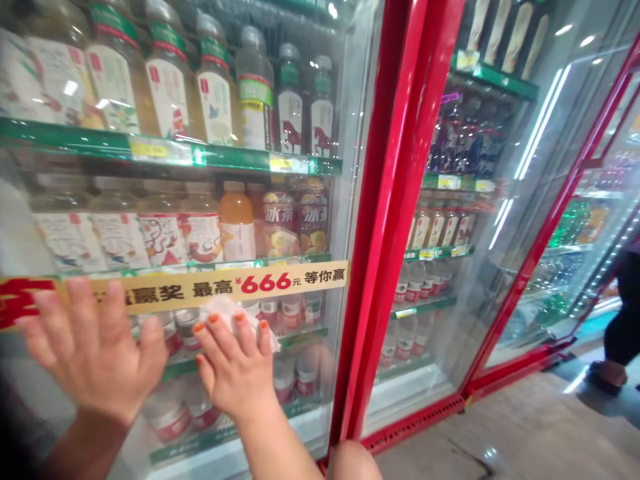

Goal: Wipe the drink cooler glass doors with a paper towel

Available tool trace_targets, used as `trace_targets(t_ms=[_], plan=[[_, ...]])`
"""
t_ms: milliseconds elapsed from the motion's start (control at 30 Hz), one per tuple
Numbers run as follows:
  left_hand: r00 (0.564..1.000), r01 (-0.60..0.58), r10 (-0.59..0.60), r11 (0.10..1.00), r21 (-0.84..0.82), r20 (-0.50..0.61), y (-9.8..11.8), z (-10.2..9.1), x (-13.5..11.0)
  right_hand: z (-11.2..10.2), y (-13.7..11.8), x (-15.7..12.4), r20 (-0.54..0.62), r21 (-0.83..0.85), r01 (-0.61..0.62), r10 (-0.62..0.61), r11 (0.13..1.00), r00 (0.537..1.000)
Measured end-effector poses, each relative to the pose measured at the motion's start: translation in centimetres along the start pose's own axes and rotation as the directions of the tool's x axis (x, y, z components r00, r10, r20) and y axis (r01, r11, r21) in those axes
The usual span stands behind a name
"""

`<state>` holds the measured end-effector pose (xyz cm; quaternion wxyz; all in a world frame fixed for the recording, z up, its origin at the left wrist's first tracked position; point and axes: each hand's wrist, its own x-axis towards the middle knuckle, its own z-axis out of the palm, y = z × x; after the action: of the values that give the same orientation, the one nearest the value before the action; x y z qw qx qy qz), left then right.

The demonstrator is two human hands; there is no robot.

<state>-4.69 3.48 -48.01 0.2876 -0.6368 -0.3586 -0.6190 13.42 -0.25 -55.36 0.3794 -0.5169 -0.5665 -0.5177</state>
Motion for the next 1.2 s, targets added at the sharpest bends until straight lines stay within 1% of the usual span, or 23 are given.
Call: trace_targets(t_ms=[67,100,167,200,233,267,333,400,433,500,567,633,667,700,733,800,867,933,967,1033,1100,1133,1200], plan=[[0.999,0.032,-0.032,0.999,-0.026,0.005,0.0,0.0,-0.1,-0.7,2.3,-3.1,0.006,0.015,-0.16,0.16,0.987,0.987],[0.999,0.038,-0.038,0.999,-0.032,0.007,0.1,-0.1,-0.1,-1.0,3.9,-3.8,0.025,0.027,-0.267,0.266,0.963,0.964],[1.0,0.028,-0.027,0.999,-0.036,0.01,0.2,-0.2,-0.1,-1.3,6.7,-3.3,0.071,0.047,-0.455,0.451,0.889,0.89],[1.0,0.024,-0.024,0.999,-0.037,0.012,0.3,-0.2,0.0,-1.2,7.3,-2.3,0.09,0.062,-0.51,0.504,0.858,0.859],[1.0,0.026,-0.025,0.999,-0.04,0.017,0.4,-0.3,0.0,-0.9,7.2,-1.0,0.115,0.083,-0.529,0.519,0.844,0.847],[0.999,0.029,-0.028,0.999,-0.042,0.025,0.4,-0.3,0.0,-0.5,6.6,0.1,0.151,0.109,-0.511,0.494,0.853,0.857],[0.999,0.033,-0.032,0.999,-0.032,0.036,0.4,-0.4,0.1,0.2,4.0,1.2,0.225,0.178,-0.381,0.339,0.908,0.913],[1.0,0.004,-0.004,1.0,0.001,0.023,0.4,-0.5,0.0,0.4,1.5,0.1,0.212,0.233,-0.225,0.176,0.946,0.961],[1.0,-0.016,0.015,1.0,0.02,0.012,0.4,-0.5,0.0,0.2,0.9,-1.1,0.176,0.232,-0.184,0.145,0.955,0.974],[0.999,-0.035,0.035,0.998,0.043,-0.004,0.4,-0.4,-0.1,-0.4,1.7,-3.3,0.114,0.179,-0.236,0.218,0.955,0.969],[0.999,-0.029,0.03,0.998,0.05,-0.018,0.5,-0.1,-0.1,-0.8,4.4,-3.6,0.085,0.123,-0.395,0.386,0.911,0.918],[0.998,-0.036,0.039,0.997,0.069,-0.041,0.5,0.1,-0.1,-1.0,6.8,-1.3,0.06,0.136,-0.503,0.5,0.853,0.864],[0.997,-0.047,0.052,0.996,0.081,-0.055,0.4,0.1,-0.1,-1.1,7.4,0.4,0.045,0.163,-0.516,0.516,0.841,0.855],[0.996,-0.055,0.061,0.994,0.093,-0.062,0.4,0.1,-0.1,-1.3,7.5,2.1,0.031,0.188,-0.499,0.503,0.846,0.864],[0.996,-0.058,0.064,0.993,0.099,-0.059,0.4,0.1,-0.2,-1.4,7.1,3.6,0.028,0.204,-0.458,0.463,0.865,0.886],[0.997,-0.054,0.058,0.994,0.095,-0.04,0.4,0.0,-0.2,-1.8,5.4,5.0,0.046,0.216,-0.303,0.3,0.928,0.953],[0.997,-0.046,0.05,0.996,0.07,-0.053,0.8,-0.3,0.1,-2.2,3.8,3.9,0.077,0.226,-0.112,0.097,0.968,0.992],[0.994,-0.038,0.041,0.999,0.025,-0.097,1.7,-0.6,1.0,-2.7,3.6,1.4,0.104,0.231,-0.034,0.01,0.972,0.995],[0.993,-0.049,0.049,0.999,0.007,-0.107,2.3,-0.7,1.6,-2.8,4.1,0.3,0.122,0.222,-0.067,0.04,0.973,0.992],[0.991,-0.106,0.104,0.994,-0.019,-0.081,3.7,-0.5,3.3,-2.9,6.1,-0.5,0.149,0.183,-0.243,0.218,0.952,0.965],[0.98,-0.197,0.196,0.98,-0.039,-0.022,5.0,0.0,5.1,-2.7,8.2,0.9,0.122,0.153,-0.411,0.395,0.899,0.91],[0.973,-0.232,0.232,0.972,-0.042,0.008,5.4,0.4,5.9,-2.5,8.9,2.1,0.095,0.145,-0.454,0.444,0.879,0.891],[0.96,-0.274,0.275,0.961,-0.026,0.048,6.0,1.2,6.8,-2.2,9.3,4.4,0.042,0.141,-0.435,0.434,0.889,0.9]])
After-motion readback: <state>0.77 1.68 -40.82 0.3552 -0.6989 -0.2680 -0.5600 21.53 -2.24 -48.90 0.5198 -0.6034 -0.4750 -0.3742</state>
